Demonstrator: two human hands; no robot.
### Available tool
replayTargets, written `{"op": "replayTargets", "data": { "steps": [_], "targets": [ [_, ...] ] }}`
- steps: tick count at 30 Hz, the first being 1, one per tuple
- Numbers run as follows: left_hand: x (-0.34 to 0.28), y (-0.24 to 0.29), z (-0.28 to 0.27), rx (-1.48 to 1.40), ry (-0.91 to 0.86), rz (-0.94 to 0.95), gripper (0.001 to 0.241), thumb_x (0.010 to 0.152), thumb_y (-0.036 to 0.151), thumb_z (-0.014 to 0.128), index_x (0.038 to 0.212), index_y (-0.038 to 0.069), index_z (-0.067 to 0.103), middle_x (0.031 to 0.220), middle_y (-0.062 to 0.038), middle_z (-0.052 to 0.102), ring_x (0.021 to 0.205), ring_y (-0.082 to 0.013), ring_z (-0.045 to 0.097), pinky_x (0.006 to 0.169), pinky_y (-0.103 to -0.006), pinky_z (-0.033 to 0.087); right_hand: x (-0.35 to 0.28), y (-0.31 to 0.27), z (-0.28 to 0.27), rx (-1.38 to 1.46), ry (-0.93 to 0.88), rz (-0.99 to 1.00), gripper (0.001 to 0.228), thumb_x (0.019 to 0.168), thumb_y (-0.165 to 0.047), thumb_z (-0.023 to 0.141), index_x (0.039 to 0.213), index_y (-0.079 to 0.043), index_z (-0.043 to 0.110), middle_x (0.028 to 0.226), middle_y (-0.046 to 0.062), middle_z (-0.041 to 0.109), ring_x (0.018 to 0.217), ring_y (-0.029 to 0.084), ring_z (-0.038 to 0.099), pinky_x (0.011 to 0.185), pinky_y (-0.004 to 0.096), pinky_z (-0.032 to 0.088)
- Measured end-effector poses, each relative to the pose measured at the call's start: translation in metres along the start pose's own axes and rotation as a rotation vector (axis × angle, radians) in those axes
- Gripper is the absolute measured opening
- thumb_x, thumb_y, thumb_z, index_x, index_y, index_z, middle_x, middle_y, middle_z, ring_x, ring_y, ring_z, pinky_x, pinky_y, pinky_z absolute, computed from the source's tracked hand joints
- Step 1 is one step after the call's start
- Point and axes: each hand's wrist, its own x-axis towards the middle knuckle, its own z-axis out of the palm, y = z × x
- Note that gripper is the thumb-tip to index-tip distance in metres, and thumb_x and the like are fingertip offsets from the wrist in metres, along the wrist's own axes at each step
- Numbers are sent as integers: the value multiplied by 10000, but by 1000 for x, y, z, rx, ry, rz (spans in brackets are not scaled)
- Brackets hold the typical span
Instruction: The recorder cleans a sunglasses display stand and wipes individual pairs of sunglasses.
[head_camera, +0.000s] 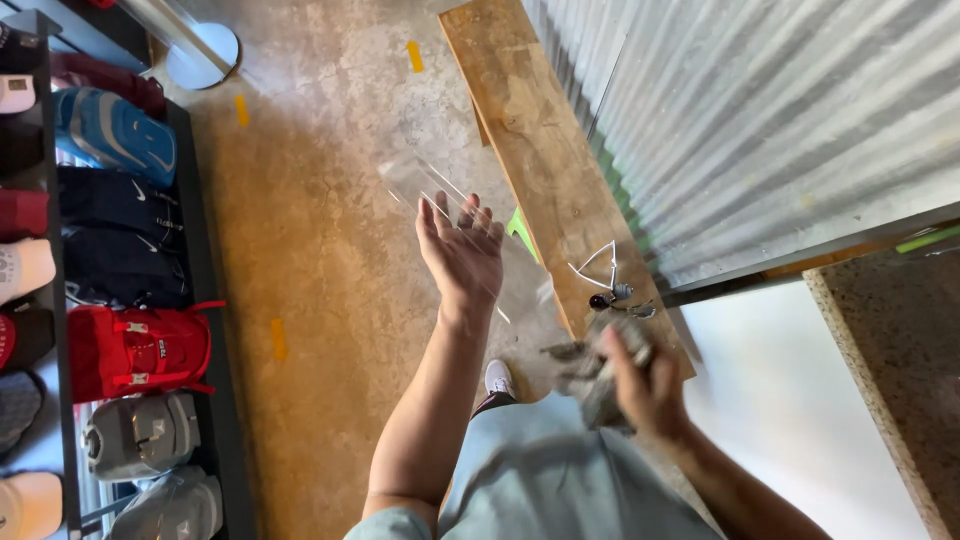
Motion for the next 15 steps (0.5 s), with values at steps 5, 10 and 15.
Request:
{"op": "replayTargets", "data": {
  "steps": [5,10,15],
  "targets": [
    [31,-41,-37,-180,204,-147,906,867,606,573,1575,114,295,1123,-136,613,990,-279,585,879,-414,498,47,-94,24,330,313,-412,303,1112,-263,606,1290,-20,579,1161,87,658,832,173,616,713,299,542],
    [24,-77,-50,-239,125,-276,793,947,626,593,1415,22,379,1098,-151,583,981,-312,586,874,-451,509,70,-138,51,284,473,-801,366,1059,-374,595,1240,-56,608,1206,48,679,989,222,654,808,316,588],
    [14,-68,-32,-196,186,-320,657,908,602,550,1373,153,435,1018,-106,616,842,-228,591,743,-385,510,90,-87,43,-591,212,-1059,272,880,-131,798,1087,7,689,1156,133,680,1010,356,672,830,484,585]
  ]
}}
